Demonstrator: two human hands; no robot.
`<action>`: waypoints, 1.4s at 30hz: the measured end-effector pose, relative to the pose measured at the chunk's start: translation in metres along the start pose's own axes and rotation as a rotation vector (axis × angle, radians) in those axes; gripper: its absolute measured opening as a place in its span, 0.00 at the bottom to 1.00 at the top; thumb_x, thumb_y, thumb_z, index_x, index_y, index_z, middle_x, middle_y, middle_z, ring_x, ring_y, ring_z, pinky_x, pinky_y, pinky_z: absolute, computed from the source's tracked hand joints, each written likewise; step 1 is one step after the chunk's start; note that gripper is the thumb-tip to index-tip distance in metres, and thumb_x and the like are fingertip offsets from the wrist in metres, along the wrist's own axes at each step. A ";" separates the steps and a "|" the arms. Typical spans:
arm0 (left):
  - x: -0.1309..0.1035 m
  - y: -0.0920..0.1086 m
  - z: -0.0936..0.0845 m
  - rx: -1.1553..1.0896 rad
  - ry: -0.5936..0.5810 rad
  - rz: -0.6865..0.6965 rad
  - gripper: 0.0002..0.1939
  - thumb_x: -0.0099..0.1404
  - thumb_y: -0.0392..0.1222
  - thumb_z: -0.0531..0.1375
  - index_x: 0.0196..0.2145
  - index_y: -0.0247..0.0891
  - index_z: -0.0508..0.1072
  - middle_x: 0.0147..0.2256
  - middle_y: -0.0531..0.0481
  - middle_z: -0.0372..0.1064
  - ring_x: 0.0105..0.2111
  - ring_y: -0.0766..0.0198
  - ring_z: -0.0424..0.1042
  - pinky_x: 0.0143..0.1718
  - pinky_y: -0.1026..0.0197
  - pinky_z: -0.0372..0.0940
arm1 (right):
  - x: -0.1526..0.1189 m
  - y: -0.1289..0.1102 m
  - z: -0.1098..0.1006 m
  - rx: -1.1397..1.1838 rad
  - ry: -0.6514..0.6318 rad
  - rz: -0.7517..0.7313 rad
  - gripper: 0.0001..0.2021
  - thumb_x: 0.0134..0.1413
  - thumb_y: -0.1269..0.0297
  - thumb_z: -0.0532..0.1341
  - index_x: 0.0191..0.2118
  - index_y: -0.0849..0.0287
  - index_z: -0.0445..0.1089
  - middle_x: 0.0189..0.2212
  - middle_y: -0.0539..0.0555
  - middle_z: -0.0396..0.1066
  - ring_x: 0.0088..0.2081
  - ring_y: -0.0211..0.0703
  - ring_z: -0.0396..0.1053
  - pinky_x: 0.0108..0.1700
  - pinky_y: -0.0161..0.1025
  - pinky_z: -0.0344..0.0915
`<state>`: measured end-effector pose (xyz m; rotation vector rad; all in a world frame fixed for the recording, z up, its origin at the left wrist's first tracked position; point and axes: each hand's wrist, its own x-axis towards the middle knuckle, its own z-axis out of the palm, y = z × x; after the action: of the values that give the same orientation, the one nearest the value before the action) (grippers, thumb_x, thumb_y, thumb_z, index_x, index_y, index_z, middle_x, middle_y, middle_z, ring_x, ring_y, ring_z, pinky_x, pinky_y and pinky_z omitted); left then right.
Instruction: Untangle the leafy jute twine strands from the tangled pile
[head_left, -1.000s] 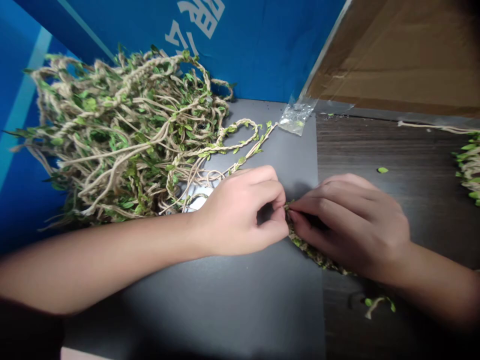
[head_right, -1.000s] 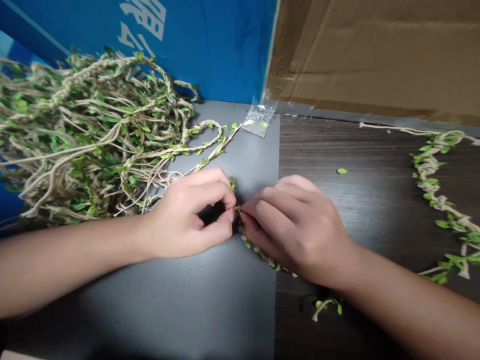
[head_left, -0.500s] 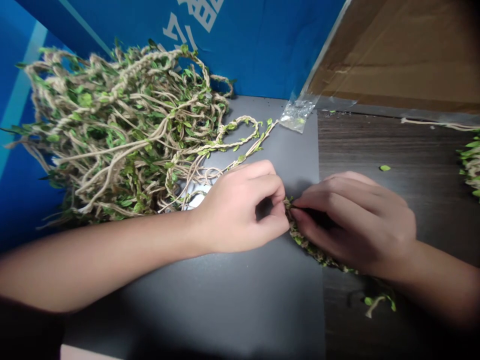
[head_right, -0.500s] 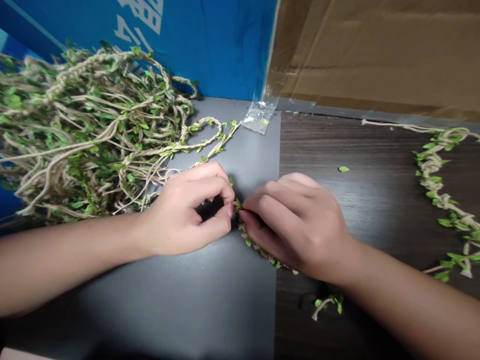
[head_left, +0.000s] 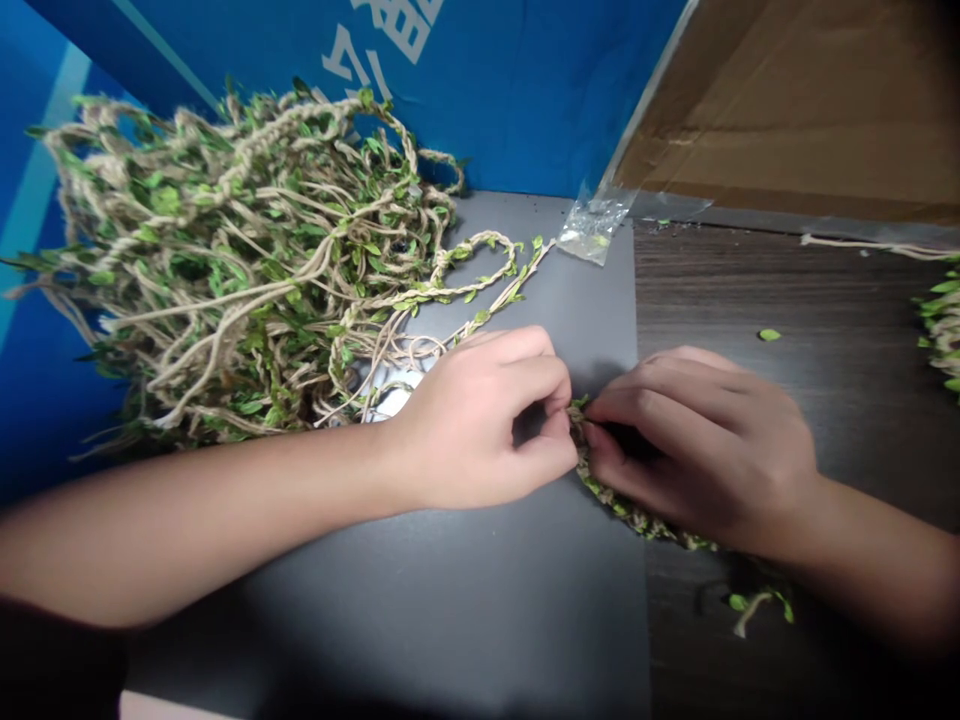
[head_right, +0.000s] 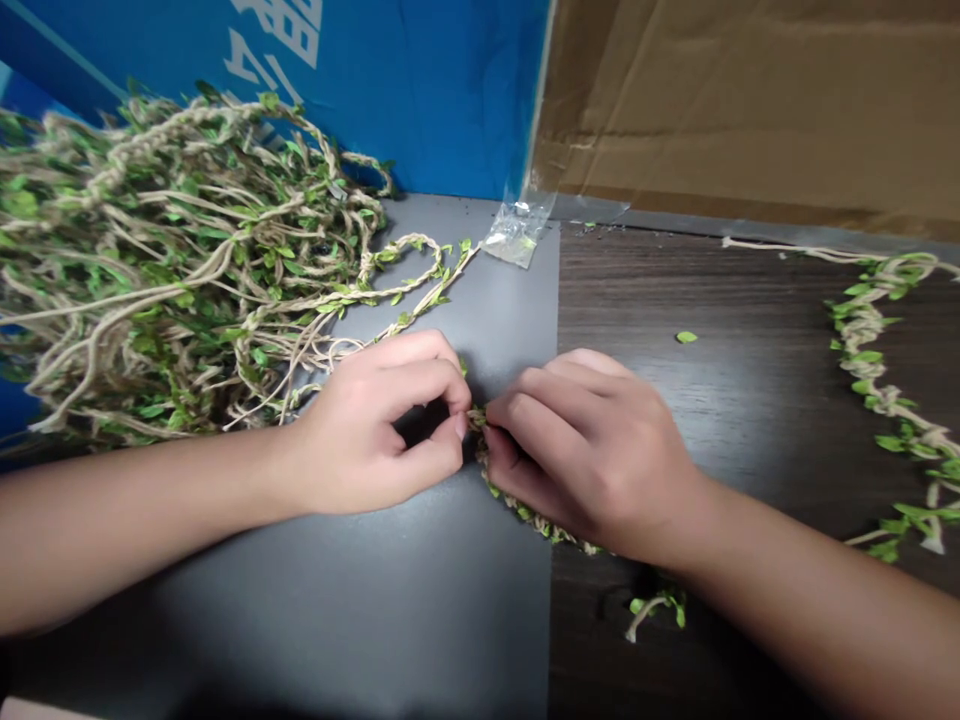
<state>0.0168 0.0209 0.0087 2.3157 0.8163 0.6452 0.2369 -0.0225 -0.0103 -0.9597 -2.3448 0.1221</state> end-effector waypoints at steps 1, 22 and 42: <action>0.000 0.000 0.000 -0.001 0.002 0.000 0.05 0.60 0.32 0.59 0.28 0.34 0.74 0.30 0.50 0.68 0.30 0.66 0.65 0.32 0.61 0.61 | 0.000 -0.001 -0.001 0.007 0.010 0.004 0.07 0.54 0.72 0.67 0.35 0.57 0.68 0.28 0.51 0.73 0.30 0.41 0.69 0.36 0.43 0.67; -0.001 0.001 -0.001 0.003 0.012 0.007 0.05 0.60 0.32 0.58 0.28 0.35 0.74 0.29 0.50 0.68 0.30 0.65 0.65 0.33 0.60 0.62 | 0.003 0.002 -0.002 0.014 0.011 -0.001 0.06 0.55 0.71 0.69 0.37 0.58 0.72 0.34 0.53 0.77 0.33 0.44 0.73 0.38 0.45 0.68; -0.001 0.004 -0.002 0.068 -0.001 -0.040 0.06 0.61 0.35 0.58 0.26 0.36 0.72 0.29 0.52 0.68 0.31 0.64 0.66 0.36 0.56 0.56 | 0.003 -0.005 -0.010 -0.134 0.031 -0.120 0.07 0.53 0.71 0.70 0.33 0.58 0.70 0.27 0.55 0.75 0.29 0.46 0.70 0.33 0.48 0.69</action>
<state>0.0165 0.0192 0.0126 2.3537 0.8947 0.6078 0.2376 -0.0255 0.0011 -0.8741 -2.3990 -0.0987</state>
